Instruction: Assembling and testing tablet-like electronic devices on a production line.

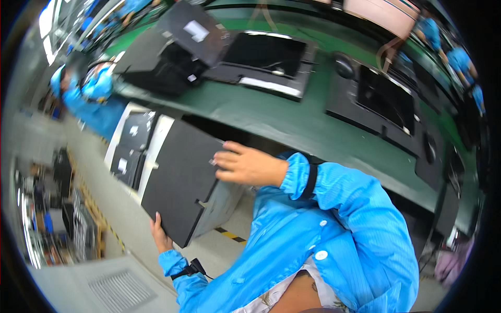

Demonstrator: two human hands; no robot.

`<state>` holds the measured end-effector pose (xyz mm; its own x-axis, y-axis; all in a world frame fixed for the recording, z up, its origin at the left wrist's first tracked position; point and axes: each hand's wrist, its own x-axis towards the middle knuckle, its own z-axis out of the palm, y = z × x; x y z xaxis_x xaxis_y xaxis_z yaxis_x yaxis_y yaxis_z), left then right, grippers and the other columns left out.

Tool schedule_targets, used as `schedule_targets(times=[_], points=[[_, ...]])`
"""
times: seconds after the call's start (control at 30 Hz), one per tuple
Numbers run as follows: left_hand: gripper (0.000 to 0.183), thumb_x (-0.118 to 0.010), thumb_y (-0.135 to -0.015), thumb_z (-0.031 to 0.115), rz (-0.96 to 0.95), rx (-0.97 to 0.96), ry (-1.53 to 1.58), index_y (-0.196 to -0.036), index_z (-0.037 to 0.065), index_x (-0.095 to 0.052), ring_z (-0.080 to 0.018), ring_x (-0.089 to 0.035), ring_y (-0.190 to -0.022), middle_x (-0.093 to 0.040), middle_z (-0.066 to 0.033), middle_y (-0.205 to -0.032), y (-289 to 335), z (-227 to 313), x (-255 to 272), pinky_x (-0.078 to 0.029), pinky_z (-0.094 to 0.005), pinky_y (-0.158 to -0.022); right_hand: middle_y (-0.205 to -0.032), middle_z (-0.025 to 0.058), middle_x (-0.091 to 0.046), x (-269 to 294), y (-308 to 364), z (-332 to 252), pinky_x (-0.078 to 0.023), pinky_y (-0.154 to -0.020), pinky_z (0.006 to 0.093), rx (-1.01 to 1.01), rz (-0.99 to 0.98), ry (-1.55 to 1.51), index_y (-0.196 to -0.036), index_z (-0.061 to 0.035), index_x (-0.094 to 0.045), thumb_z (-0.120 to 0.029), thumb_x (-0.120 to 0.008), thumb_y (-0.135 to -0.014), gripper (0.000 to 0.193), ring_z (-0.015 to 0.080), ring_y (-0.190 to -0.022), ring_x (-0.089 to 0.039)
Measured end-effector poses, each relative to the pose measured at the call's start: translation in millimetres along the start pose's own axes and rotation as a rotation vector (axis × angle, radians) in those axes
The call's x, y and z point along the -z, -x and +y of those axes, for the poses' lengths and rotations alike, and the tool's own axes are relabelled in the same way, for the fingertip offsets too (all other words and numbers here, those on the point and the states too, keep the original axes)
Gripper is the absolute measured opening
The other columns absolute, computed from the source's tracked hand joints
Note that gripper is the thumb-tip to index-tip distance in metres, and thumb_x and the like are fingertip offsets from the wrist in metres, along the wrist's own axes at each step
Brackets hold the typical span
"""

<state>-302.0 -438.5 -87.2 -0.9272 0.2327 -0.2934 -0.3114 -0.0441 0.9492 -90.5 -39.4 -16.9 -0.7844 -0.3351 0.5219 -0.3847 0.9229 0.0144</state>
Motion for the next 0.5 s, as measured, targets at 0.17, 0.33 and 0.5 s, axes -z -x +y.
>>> schedule_targets(times=[0.17,0.33,0.5], points=[[0.066,-0.073,-0.096,0.035,0.527,-0.451,-1.331,-0.142,-0.006,-0.051,-0.0311,-0.059,-0.12,-0.06,-0.0211,-0.134,-64,11,19,-0.045,-0.0412,-0.108,-0.083,0.0062,-0.058,56,34,-9,-0.05,-0.078,0.0395,-0.304,-0.025,0.044,-0.102,-0.0066,-0.057,-0.013,-0.062,-0.082,0.022,0.0256,-0.085,-0.06],[0.043,-0.064,-0.101,0.013,-0.551,-0.478,-0.539,-0.141,-0.001,-0.054,-0.0237,-0.057,-0.126,-0.06,-0.016,-0.134,25,58,-249,-0.042,-0.0377,-0.111,-0.081,0.0055,-0.057,125,116,43,-0.045,-0.07,0.0372,-0.674,-0.111,0.519,-0.139,-0.0086,-0.057,-0.016,-0.065,-0.081,0.059,0.0225,-0.078,-0.058],[0.061,-0.079,-0.083,0.012,-1.074,-1.189,-0.782,-0.137,-0.001,-0.055,-0.0424,-0.042,-0.142,-0.047,-0.0234,-0.15,98,30,-412,-0.029,-0.0546,-0.119,-0.084,0.0087,-0.062,171,130,75,-0.051,-0.066,0.0425,-0.838,0.242,0.415,-0.135,-0.0085,-0.058,-0.016,-0.071,-0.081,0.057,0.0277,-0.075,-0.065]])
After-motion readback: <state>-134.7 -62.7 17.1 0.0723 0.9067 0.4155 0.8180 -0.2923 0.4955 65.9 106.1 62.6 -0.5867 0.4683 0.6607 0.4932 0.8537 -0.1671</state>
